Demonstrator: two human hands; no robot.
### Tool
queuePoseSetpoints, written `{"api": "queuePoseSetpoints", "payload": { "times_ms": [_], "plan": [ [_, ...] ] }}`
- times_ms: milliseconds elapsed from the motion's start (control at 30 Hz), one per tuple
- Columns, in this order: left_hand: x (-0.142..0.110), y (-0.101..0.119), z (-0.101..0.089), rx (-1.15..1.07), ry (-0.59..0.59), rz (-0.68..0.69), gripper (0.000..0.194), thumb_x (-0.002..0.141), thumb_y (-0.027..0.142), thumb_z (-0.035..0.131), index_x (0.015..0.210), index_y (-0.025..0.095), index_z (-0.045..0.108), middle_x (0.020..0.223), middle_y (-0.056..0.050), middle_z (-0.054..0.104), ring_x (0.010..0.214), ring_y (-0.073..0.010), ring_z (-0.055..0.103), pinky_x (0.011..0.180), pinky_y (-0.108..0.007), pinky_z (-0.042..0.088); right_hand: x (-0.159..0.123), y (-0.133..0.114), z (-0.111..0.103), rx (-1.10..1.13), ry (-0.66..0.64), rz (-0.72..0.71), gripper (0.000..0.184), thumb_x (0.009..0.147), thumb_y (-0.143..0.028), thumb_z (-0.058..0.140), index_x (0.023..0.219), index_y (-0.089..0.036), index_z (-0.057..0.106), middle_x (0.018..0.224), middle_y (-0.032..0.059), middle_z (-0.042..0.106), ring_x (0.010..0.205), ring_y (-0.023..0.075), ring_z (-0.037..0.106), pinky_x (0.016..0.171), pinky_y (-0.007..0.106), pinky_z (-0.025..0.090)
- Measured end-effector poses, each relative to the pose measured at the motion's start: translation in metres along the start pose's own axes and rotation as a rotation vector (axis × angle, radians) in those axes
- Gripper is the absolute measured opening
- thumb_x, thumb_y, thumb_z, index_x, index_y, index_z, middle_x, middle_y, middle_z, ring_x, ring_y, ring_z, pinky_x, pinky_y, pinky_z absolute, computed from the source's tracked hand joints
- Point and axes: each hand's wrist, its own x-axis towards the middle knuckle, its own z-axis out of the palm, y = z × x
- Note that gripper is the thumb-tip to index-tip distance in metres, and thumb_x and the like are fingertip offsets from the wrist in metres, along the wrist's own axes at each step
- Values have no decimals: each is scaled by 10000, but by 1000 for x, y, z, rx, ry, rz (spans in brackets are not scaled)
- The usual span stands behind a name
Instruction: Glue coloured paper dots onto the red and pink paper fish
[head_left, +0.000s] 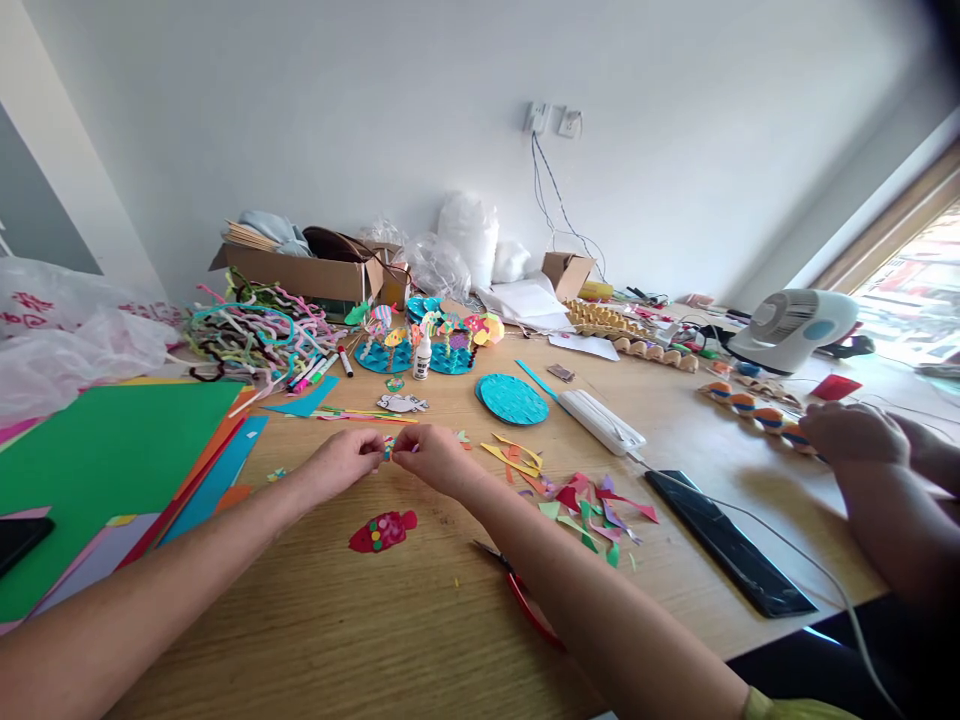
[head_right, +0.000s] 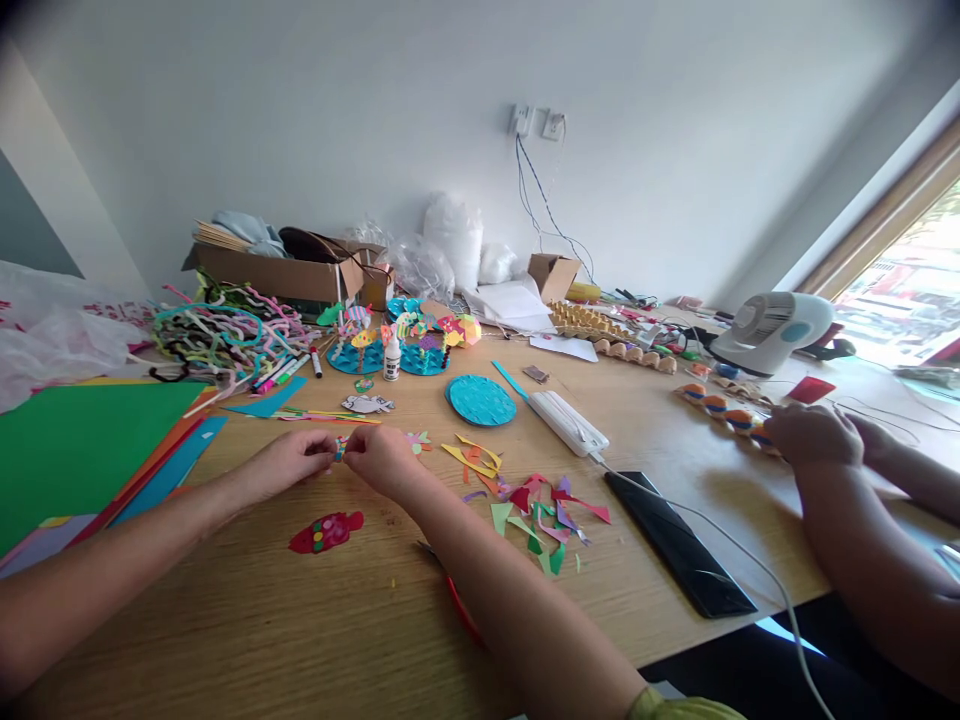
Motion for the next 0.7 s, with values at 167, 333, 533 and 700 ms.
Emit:
{"api": "queuePoseSetpoints", "payload": {
  "times_ms": [167,333,533,700],
  "plan": [
    [-1,4,-1,51,15,5,108,604,283,427,593,198,492,514,50,454,518,-143,425,498,-237,276,5,1,4,-12,6,-20,103,735,-200,590,772,-192,685,749,9,673,672,126,544,564,226,323],
    [0,4,-1,79,18,16,89,605,257,427,589,196,491,545,40,458,577,-156,444,524,-240,287,7,1,4,23,-13,-38,80,722,-163,594,715,-183,671,684,-11,638,632,109,512,562,217,316],
    [2,0,3,79,11,25,97,632,291,456,614,198,475,587,31,493,608,-165,477,552,-243,334,7,4,7,143,-39,1,89,702,-133,582,681,-180,654,623,-47,588,590,81,491,538,187,326],
    [2,2,3,97,6,33,68,626,253,455,607,197,490,596,28,517,625,-166,492,564,-243,347,9,11,11,248,-41,82,81,682,-136,573,661,-176,641,576,-52,553,555,82,476,506,186,327]
  ]
}}
